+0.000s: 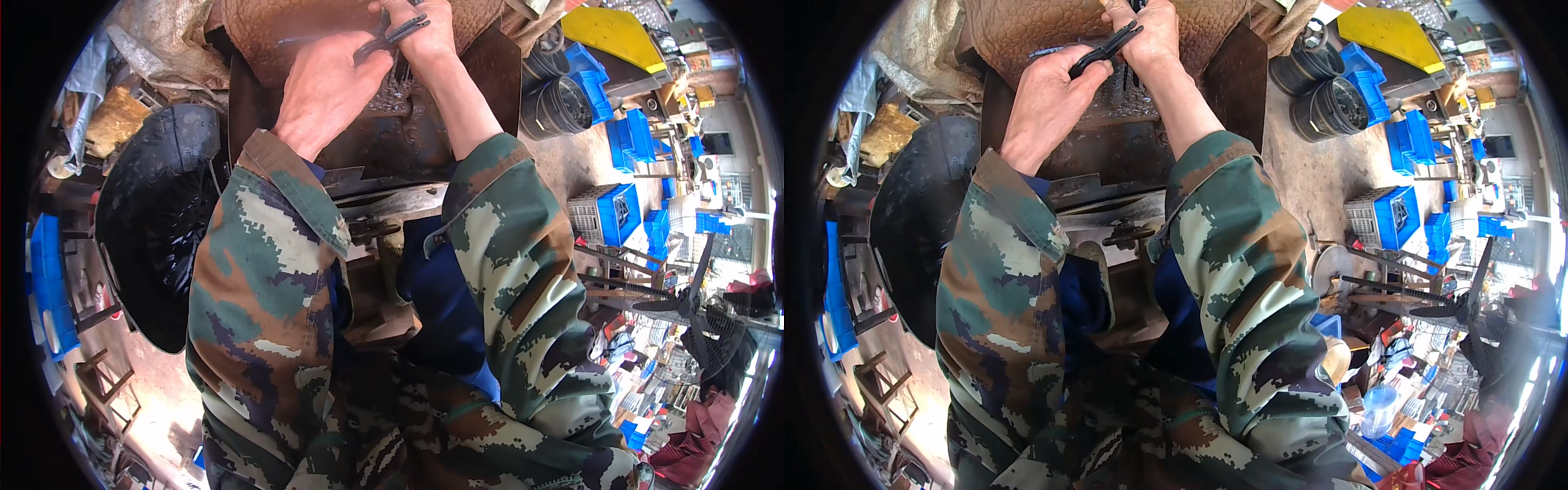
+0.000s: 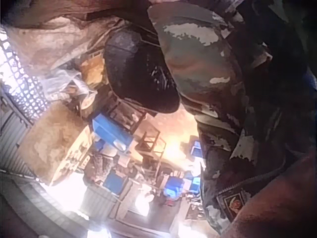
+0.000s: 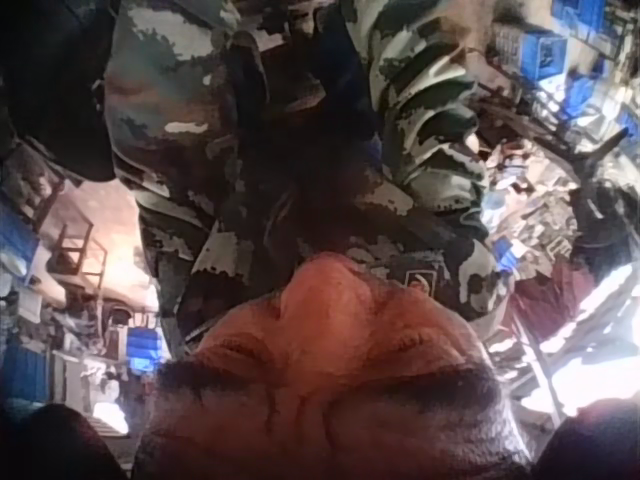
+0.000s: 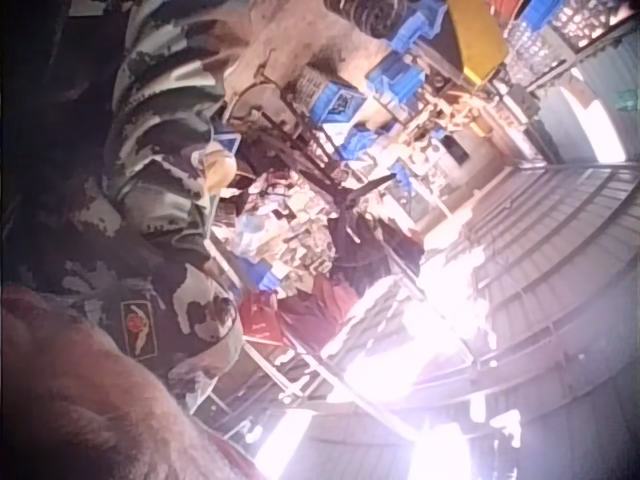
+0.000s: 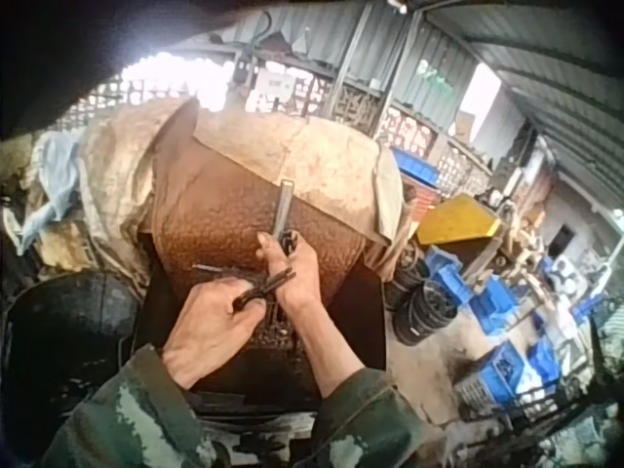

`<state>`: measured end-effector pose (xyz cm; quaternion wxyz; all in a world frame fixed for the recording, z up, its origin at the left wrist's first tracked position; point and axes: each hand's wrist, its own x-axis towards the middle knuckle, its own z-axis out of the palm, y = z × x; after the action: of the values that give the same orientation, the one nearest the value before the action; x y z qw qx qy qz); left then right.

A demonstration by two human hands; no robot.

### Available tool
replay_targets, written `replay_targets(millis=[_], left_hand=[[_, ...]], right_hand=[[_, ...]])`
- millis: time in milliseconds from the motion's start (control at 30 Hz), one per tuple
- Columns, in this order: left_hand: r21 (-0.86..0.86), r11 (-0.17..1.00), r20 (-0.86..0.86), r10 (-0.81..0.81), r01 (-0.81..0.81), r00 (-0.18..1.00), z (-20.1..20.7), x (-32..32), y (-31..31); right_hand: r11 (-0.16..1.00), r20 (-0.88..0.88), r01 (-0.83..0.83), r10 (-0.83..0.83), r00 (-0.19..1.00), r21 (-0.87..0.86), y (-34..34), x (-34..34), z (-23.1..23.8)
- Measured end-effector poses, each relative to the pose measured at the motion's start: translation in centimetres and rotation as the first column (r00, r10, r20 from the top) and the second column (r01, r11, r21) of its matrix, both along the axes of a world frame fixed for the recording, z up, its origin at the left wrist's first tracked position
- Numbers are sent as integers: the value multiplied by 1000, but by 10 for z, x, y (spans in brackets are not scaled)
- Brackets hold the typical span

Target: The recorder manually cleans and inspects small metal components using a scraping tool before placing them into a sorting tray.

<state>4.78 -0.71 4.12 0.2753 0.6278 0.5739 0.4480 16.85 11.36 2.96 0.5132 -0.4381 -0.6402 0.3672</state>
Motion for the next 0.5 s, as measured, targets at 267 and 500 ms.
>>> replay_targets(millis=[267, 500], left_hand=[[-15, 1000, 5, -21, 21, 1000, 0, 0, 0], [-4, 1000, -12, -16, 16, 1000, 0, 0, -1]], right_hand=[[1000, -19, -20, 20, 1000, -19, 1, 1, -1], [1000, 6, -11, 11, 1000, 9, -1, 1, 1]])
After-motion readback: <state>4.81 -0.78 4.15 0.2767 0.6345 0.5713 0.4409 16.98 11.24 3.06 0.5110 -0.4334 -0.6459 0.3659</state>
